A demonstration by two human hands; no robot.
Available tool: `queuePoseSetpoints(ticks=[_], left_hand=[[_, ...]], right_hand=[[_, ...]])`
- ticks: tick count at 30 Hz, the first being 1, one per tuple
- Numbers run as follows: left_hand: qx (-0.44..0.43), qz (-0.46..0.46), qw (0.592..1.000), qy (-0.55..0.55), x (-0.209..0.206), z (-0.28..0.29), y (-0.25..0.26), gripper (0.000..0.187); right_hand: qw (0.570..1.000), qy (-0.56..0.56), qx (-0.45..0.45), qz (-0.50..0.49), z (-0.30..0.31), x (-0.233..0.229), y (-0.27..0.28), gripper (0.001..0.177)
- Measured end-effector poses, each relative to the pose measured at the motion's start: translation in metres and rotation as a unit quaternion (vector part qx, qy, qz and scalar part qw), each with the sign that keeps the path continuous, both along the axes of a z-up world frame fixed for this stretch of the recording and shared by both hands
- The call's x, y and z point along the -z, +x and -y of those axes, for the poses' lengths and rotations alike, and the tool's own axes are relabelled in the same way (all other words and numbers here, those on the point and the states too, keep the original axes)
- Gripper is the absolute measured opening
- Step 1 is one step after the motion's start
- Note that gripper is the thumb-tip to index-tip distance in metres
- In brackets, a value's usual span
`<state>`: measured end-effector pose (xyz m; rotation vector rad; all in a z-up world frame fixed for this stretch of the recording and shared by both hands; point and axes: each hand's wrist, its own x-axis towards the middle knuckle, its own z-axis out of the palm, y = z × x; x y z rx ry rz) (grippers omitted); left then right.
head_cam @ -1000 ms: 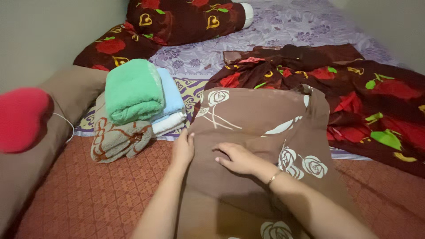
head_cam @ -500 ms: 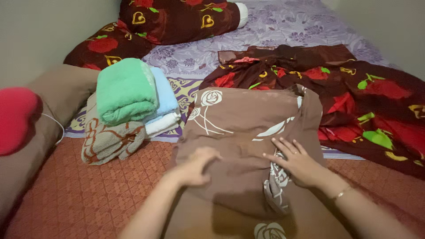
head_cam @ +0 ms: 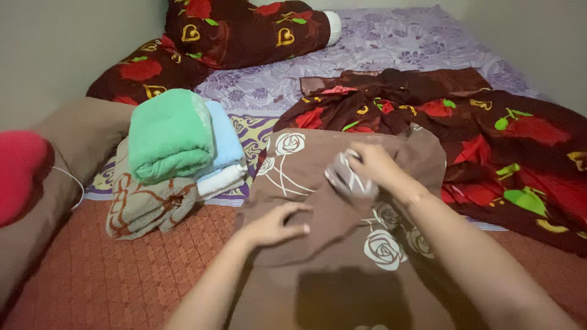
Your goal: The person folds a brown floral sheet on a bed, smoothing and aligning edges before stacking it with other folded towels and linens. The person then begins to unfold a second floral sheet.
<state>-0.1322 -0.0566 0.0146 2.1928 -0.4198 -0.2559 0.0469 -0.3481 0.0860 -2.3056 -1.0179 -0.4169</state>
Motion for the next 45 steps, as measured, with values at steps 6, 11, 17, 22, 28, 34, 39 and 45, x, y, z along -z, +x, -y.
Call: queuePoseSetpoints(ticks=[6, 11, 17, 22, 28, 34, 39, 45], left_hand=[[-0.218, -0.237, 0.883, -0.342, 0.019, -0.018, 0.056, 0.091], [-0.113, 0.076, 0.987, -0.08, -0.028, 0.003, 0.066, 0.104], [-0.09, 0.071, 0.92, 0.375, -0.057, 0.045, 0.045, 0.117], [-0.169, 0.173, 0.966, 0.096, -0.017, -0.012, 0.087, 0.061], [-0.263, 0.004, 0.933, -0.244, 0.016, -0.084, 0.135, 0.058], [-0.33, 0.02, 0.943, -0.023, -0.015, -0.063, 0.147, 0.07], [-0.192, 0.244, 0.94, -0.144, -0.031, -0.066, 0.174, 0.053], [-0.335, 0.213, 0.917, 0.04, -0.035, -0.059, 0.183, 0.062]], right_hand=[[0.976, -0.071, 0.208, -0.012, -0.047, -0.03, 0.018, 0.03], [0.993, -0.026, 0.111, 0.025, -0.038, -0.04, 0.003, 0.04], [0.987, 0.03, 0.017, 0.158, 0.04, -0.015, -0.031, 0.052], [0.986, -0.123, 0.088, 0.065, 0.103, -0.008, -0.014, 0.082], [0.972, -0.218, 0.043, 0.078, 0.121, -0.015, 0.024, 0.082], [0.981, -0.178, 0.045, 0.065, 0.135, -0.016, 0.069, 0.043], [0.994, 0.019, 0.084, -0.07, 0.14, -0.022, 0.079, 0.033], [0.957, -0.012, 0.265, 0.117, 0.102, -0.027, 0.057, 0.044]])
